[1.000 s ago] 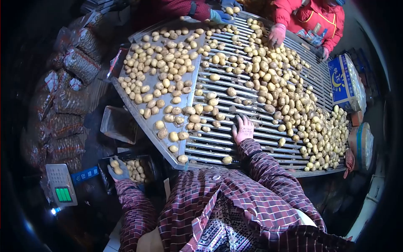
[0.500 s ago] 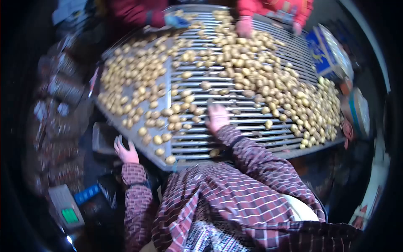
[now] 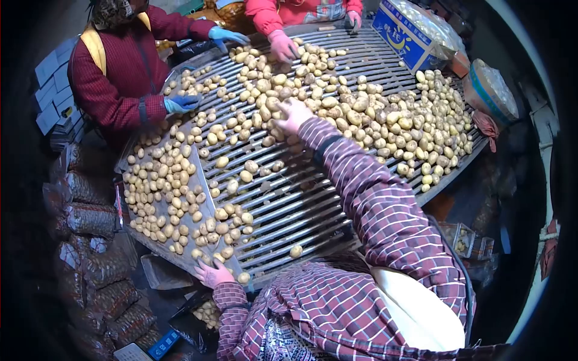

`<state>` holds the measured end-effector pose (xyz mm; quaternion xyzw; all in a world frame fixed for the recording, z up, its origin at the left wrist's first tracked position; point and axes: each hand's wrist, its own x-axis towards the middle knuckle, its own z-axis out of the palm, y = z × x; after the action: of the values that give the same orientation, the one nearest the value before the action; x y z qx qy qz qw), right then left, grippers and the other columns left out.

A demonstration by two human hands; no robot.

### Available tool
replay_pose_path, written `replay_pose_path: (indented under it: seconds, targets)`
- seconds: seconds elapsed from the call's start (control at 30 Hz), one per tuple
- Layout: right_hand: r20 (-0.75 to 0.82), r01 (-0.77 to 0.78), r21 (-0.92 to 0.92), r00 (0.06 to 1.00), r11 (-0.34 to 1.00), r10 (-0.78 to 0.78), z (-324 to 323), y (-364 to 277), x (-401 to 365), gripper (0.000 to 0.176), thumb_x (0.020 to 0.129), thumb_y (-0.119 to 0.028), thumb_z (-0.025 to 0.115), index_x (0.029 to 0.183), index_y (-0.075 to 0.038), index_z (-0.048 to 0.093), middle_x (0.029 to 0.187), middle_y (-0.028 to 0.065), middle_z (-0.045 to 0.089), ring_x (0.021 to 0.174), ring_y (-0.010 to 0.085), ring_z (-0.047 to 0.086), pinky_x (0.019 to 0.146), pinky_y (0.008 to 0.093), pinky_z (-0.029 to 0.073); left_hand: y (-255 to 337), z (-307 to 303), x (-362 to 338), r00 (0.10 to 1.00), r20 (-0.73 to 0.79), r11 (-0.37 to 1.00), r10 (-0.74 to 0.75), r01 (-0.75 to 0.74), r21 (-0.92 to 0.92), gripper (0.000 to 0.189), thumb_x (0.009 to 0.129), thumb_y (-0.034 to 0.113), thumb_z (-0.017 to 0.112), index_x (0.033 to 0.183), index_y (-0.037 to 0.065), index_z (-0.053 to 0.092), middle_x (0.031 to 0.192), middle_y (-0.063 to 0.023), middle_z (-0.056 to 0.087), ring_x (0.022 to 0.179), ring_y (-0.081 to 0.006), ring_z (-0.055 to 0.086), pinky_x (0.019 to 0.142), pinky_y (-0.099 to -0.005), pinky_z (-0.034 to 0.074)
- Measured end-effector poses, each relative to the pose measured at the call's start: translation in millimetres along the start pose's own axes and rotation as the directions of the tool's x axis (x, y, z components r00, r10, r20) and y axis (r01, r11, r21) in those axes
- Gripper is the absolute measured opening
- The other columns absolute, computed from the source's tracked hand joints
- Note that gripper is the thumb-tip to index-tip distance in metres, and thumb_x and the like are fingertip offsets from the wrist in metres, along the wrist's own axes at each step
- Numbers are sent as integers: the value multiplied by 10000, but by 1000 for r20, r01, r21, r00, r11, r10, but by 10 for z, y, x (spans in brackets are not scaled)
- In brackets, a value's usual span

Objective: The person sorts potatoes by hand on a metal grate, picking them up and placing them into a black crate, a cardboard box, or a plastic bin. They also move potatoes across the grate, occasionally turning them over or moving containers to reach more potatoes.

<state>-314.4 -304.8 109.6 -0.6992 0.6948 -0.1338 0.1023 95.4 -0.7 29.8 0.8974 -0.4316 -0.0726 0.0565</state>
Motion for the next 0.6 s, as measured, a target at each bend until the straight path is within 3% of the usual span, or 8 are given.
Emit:
replay_pose_path:
  seconds: [0.07, 0.13, 0.27, 0.33, 0.4, 0.5, 0.53, 0.6]
  targets:
    - [38, -55, -43, 998, 998, 56, -37, 239, 396, 648, 779, -547, 599, 1327, -210, 519, 1400, 197, 409, 1256, 366, 444, 1048, 450, 372, 34, 2, 0, 996, -81, 997, 43, -38, 60, 624, 830, 358, 642, 1319, 13, 463, 1302, -220, 461, 1233, -395, 411, 980, -505, 392]
    - [148, -114, -75, 981, 991, 125, -205, 107, 666, 739, 764, -652, 557, 1368, -233, 488, 1440, 182, 370, 1306, 378, 388, 1083, 472, 325, 75, -28, 11, 998, -56, 998, 23, -20, 59, 597, 842, 343, 628, 1307, 3, 472, 1311, -216, 458, 1253, -393, 397, 1005, -499, 374]
    - [305, -44, -208, 946, 977, 108, -36, -27, 1243, 754, 799, -690, 499, 1394, -228, 466, 1462, 151, 378, 1364, 337, 328, 1114, 482, 274, 17, 47, 49, 999, -50, 999, 9, -7, 47, 575, 850, 315, 615, 1311, 5, 469, 1322, -228, 453, 1268, -413, 381, 1034, -502, 347]
    - [357, -69, -284, 918, 956, 172, 90, -65, 1429, 741, 816, -670, 485, 1401, -216, 458, 1480, 138, 364, 1382, 315, 306, 1123, 472, 267, -74, 149, 87, 998, -58, 999, 37, -35, 42, 582, 852, 320, 608, 1328, 21, 458, 1335, -231, 450, 1260, -426, 386, 1024, -519, 344]
    - [354, -93, -342, 909, 935, 220, 182, -61, 1401, 692, 833, -605, 482, 1391, -198, 463, 1467, 147, 379, 1342, 330, 372, 1110, 448, 299, -109, 216, 89, 994, -95, 998, 49, -45, 50, 554, 851, 290, 604, 1302, -5, 478, 1332, -246, 454, 1254, -429, 395, 1039, -506, 341]
    - [450, 19, -387, 876, 922, 171, -16, -62, 1285, 631, 827, -560, 493, 1365, -230, 493, 1442, 121, 411, 1317, 321, 398, 1096, 454, 314, -66, 157, 63, 998, -58, 997, 9, -5, 73, 542, 854, 269, 597, 1294, -24, 478, 1332, -249, 456, 1253, -430, 397, 1044, -501, 342]
    - [433, 92, -360, 898, 928, 79, 59, 88, 1250, 618, 810, -546, 513, 1354, -255, 503, 1409, 127, 450, 1298, 333, 419, 1064, 464, 361, -66, 156, 64, 998, -55, 998, 1, 2, 61, 541, 855, 265, 595, 1294, -28, 476, 1331, -249, 457, 1253, -429, 397, 1045, -501, 343]
    - [517, 67, -315, 849, 947, 112, -134, 193, 1012, 624, 784, -519, 556, 1350, -262, 506, 1357, 141, 501, 1231, 337, 488, 1013, 459, 422, -51, 159, 91, 999, -53, 999, 3, 0, 44, 537, 857, 258, 592, 1293, -32, 475, 1330, -250, 458, 1253, -428, 397, 1044, -500, 343]
